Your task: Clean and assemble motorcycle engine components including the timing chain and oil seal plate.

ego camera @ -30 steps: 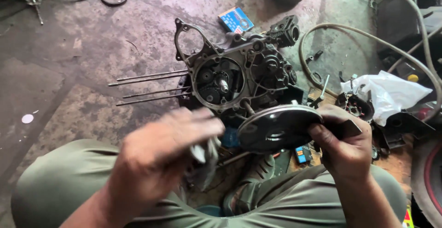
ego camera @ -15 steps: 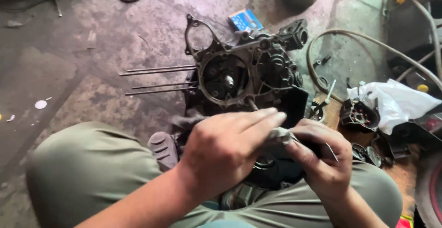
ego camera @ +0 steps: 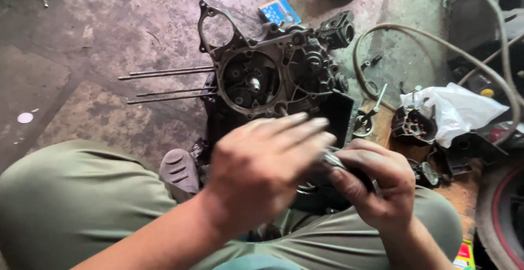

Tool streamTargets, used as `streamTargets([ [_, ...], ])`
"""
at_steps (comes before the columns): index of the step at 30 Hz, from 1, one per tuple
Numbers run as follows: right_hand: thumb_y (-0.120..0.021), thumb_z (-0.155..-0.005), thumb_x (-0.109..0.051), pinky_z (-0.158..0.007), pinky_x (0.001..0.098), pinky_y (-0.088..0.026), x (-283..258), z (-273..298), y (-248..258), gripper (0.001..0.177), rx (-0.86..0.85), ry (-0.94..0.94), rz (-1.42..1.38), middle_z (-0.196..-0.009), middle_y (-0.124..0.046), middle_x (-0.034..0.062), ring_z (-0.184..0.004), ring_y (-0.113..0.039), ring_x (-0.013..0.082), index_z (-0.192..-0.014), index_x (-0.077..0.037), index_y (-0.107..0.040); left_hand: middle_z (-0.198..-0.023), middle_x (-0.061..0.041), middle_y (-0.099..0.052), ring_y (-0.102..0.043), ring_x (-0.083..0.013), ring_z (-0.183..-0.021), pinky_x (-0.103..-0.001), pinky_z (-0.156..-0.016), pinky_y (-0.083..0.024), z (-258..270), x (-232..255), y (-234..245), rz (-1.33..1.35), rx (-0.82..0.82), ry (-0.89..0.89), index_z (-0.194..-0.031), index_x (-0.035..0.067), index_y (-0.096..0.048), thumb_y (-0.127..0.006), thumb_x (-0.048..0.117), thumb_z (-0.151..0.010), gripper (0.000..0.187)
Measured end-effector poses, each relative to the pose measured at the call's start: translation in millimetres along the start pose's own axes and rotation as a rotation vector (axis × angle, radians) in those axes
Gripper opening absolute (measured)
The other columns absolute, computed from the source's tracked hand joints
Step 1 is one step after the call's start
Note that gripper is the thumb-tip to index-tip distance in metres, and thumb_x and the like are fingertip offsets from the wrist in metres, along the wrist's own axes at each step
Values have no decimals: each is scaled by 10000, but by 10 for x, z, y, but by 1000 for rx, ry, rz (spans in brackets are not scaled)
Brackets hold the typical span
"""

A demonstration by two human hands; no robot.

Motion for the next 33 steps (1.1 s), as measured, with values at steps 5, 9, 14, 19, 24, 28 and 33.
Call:
streamTargets([
  [5, -759, -846, -90, -620, 255, -490, 166, 81, 57, 175, 56, -75, 15, -789, -680, 98, -673, -646, 161, -959, 37, -721, -1157, -65, -774, -747, -236, -1035, -362, -873, -576, 444, -228, -64, 17, -149, 360, -1208, 132, -759, -702, 201, -928, 294],
  [9, -715, -912, -59, -699, 281, -520, 468, 264, 172, 201, 448, -379, -511, -911, -685, 96, -758, -627, 152, -1065, 71, -707, -925, -81, -803, -744, -231, -868, -325, -727, -553, 580, -454, -4, 103, -371, 915, -1108, 183, -815, -685, 283, -934, 239],
  [14, -700, -892, -100, -689, 289, -558, 259, 56, 118, 235, 488, -552, -666, -881, -710, 100, -737, -676, 161, -1066, 55, -670, -860, -22, -750, -618, -74, -794, -260, -725, -520, 792, -520, -281, 852, -195, 1111, -1088, 43, -751, -581, 395, -993, 402],
  [19, -715, -923, -107, -670, 280, -556, 323, 47, -68, 216, 410, -614, -757, -881, -701, 84, -745, -674, 144, -1053, 55, -656, -1017, -22, -682, -583, -59, -937, -238, -840, -506, 703, -306, -292, 1126, -215, 939, -1257, 15, -676, -546, 357, -1037, 427],
  [24, -695, -974, -92, -569, 299, -542, 457, 99, -144, 204, 314, -618, -805, -866, -706, 106, -667, -665, 171, -1102, 66, -679, -1130, -63, -739, -654, -83, -1016, -270, -916, -550, 640, -260, -242, 1341, -142, 972, -1277, -41, -646, -640, 195, -989, 372],
  [28, -678, -979, -82, -681, 268, -564, 446, 22, -128, 228, 206, -572, -692, -926, -732, 119, -762, -690, 152, -1130, 88, -679, -1118, -77, -742, -657, -96, -1000, -273, -901, -553, 682, -319, -250, 1395, -112, 1020, -1266, -57, -651, -625, 160, -997, 346],
  [33, -681, -927, -124, -641, 301, -573, 310, -122, -108, 302, 231, -710, -726, -933, -748, 115, -753, -710, 171, -1163, 65, -685, -1106, -70, -715, -650, -83, -1017, -243, -893, -552, 742, -434, -240, 1149, -29, 904, -1278, -9, -618, -582, 280, -1027, 384],
])
Point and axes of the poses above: each hand's wrist, its own z-axis away from the middle knuckle, its own y-axis out of the back of the hand, x = y × z, the point moved 1 cm from there along -z, towards the middle knuckle
